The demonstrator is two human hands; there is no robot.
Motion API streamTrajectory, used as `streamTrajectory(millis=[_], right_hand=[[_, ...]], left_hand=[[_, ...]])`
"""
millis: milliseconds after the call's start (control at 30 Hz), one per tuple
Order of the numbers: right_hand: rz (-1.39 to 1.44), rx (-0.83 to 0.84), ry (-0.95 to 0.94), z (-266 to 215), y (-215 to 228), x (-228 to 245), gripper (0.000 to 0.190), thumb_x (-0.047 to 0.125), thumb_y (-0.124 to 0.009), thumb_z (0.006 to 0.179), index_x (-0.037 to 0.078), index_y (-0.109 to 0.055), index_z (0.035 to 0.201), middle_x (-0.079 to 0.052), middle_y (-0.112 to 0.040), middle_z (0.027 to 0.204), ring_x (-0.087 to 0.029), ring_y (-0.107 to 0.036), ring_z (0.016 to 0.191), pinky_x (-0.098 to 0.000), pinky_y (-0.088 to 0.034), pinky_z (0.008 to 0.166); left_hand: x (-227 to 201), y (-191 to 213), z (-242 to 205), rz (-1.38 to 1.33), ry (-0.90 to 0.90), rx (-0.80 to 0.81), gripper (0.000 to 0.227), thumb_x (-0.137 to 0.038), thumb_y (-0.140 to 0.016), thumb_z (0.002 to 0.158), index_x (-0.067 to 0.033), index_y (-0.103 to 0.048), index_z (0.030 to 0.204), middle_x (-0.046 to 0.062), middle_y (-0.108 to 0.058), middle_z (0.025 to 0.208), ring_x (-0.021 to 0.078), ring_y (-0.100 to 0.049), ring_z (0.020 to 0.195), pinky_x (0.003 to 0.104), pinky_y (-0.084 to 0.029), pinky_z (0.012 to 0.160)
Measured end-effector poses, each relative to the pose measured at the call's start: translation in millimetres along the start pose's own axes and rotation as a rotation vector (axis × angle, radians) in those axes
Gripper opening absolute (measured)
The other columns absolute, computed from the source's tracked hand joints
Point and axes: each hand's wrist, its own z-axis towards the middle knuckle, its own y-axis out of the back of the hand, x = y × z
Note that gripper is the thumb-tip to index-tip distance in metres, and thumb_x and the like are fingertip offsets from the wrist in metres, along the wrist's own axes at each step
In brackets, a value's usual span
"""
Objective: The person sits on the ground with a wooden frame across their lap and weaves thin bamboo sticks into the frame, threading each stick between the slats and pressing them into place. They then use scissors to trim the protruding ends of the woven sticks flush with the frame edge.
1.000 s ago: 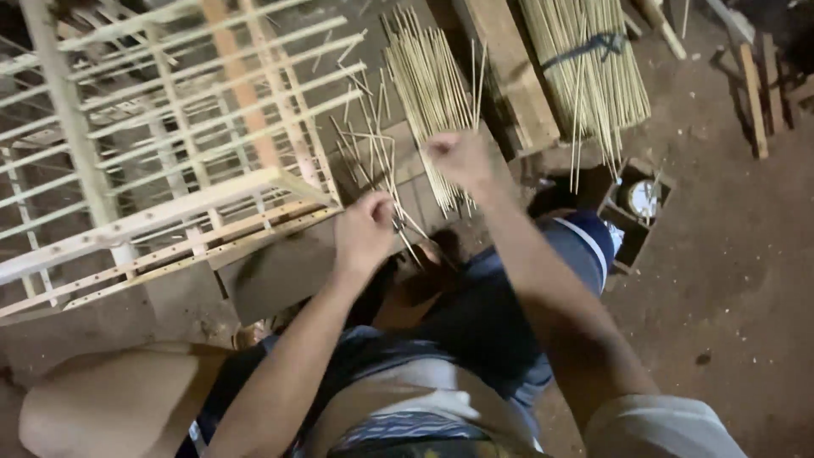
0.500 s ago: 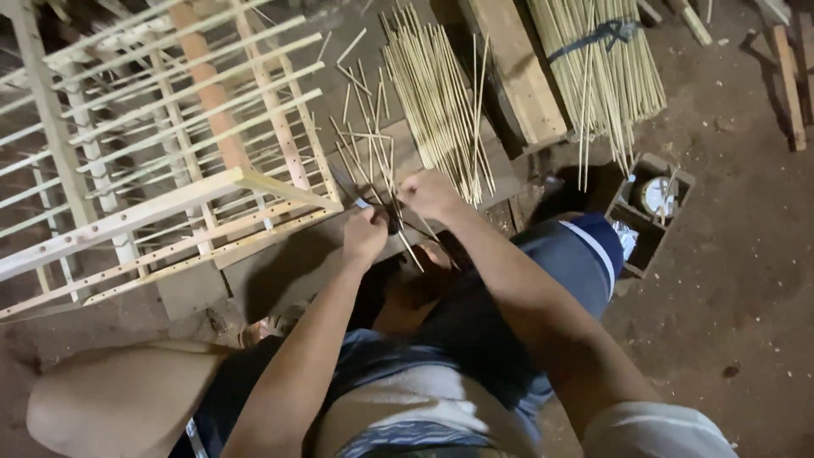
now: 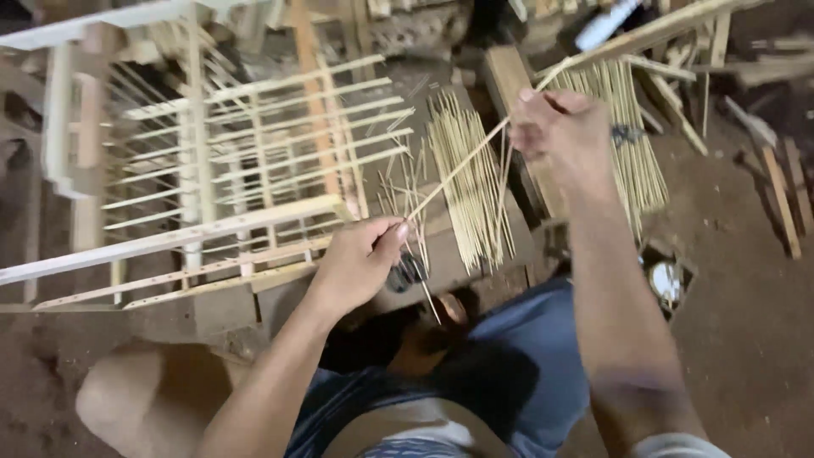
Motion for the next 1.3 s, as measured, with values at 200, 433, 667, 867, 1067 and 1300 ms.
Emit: streamTrajectory(millis=[200,433,667,867,1067,1300], right_hand=[[-0.677,0.01,0.583,-22.7,-48.1,48.1,0.01,0.03,-0.085,0.096,0.023,-0.079,0.096,0.005,-0.068,0.074,-0.007,-0.062,0.066,-0.0229,-0.048,0.06],[-0.627,0.8,1.466,-22.4,-205.3,21.3,0.016,0.018,-0.07,0.096,0.018,-0.077,0.111,-0.004,-0.078,0.106,-0.032,-0.07,0.099,-0.0426,-0.053,0.092],[-0.741,0.683,1.324,15.7,-283.9,32.7,0.014,0.026,-0.069,0.098,0.017,-0.077,0.093,-0.004,-0.074,0.09,-0.03,-0.067,0.094,-0.0391,-0.051,0.089],[-1.047,0.609,1.175,90.8,-283.5,-17.1,0.023,0.027,-0.062,0.095,0.015,-0.069,0.077,-0.008,-0.062,0.074,-0.033,-0.066,0.088,-0.0435,-0.053,0.085],[-1.002,0.604,1.081,86.4,-276.9,-11.0,0.027,0.026,-0.061,0.092,0.015,-0.064,0.068,-0.004,-0.057,0.062,-0.027,-0.064,0.075,-0.0378,-0.054,0.076],[-0.992,0.659,1.108,83.5,-274.0,-5.4,0.026,0.023,-0.061,0.092,0.012,-0.064,0.069,-0.008,-0.061,0.067,-0.032,-0.066,0.081,-0.0399,-0.055,0.078]], left_hand=[[-48.8,90.2,-42.7,0.224,-0.124,-0.109,0.032,-0.026,-0.049,0.103,-0.0107,-0.077,0.101,0.019,-0.065,0.068,0.0249,-0.06,0.065,0.043,-0.049,0.065],[-40.1,179.2,-36.1,0.194,-0.206,-0.104,0.034,-0.013,-0.048,0.102,-0.0011,-0.07,0.079,0.004,-0.049,0.059,0.0191,-0.05,0.058,0.033,-0.045,0.059],[45.6,271.4,51.3,0.456,-0.186,-0.641,0.023,-0.025,-0.061,0.096,-0.0126,-0.08,0.102,0.021,-0.074,0.09,0.0473,-0.071,0.096,0.055,-0.053,0.078],[95.4,317.1,111.9,0.472,0.0,-0.882,0.039,-0.038,-0.073,0.093,-0.0111,-0.073,0.122,0.021,-0.072,0.112,0.0443,-0.068,0.109,0.055,-0.056,0.091],[135.9,339.7,149.5,0.208,0.303,-0.801,0.045,-0.049,-0.064,0.09,-0.0187,-0.07,0.123,0.007,-0.075,0.113,0.0304,-0.068,0.117,0.048,-0.053,0.097],[153.9,339.9,162.1,0.281,0.116,-0.849,0.035,-0.034,-0.053,0.093,-0.0106,-0.076,0.104,0.018,-0.075,0.099,0.0449,-0.07,0.103,0.054,-0.055,0.085]])
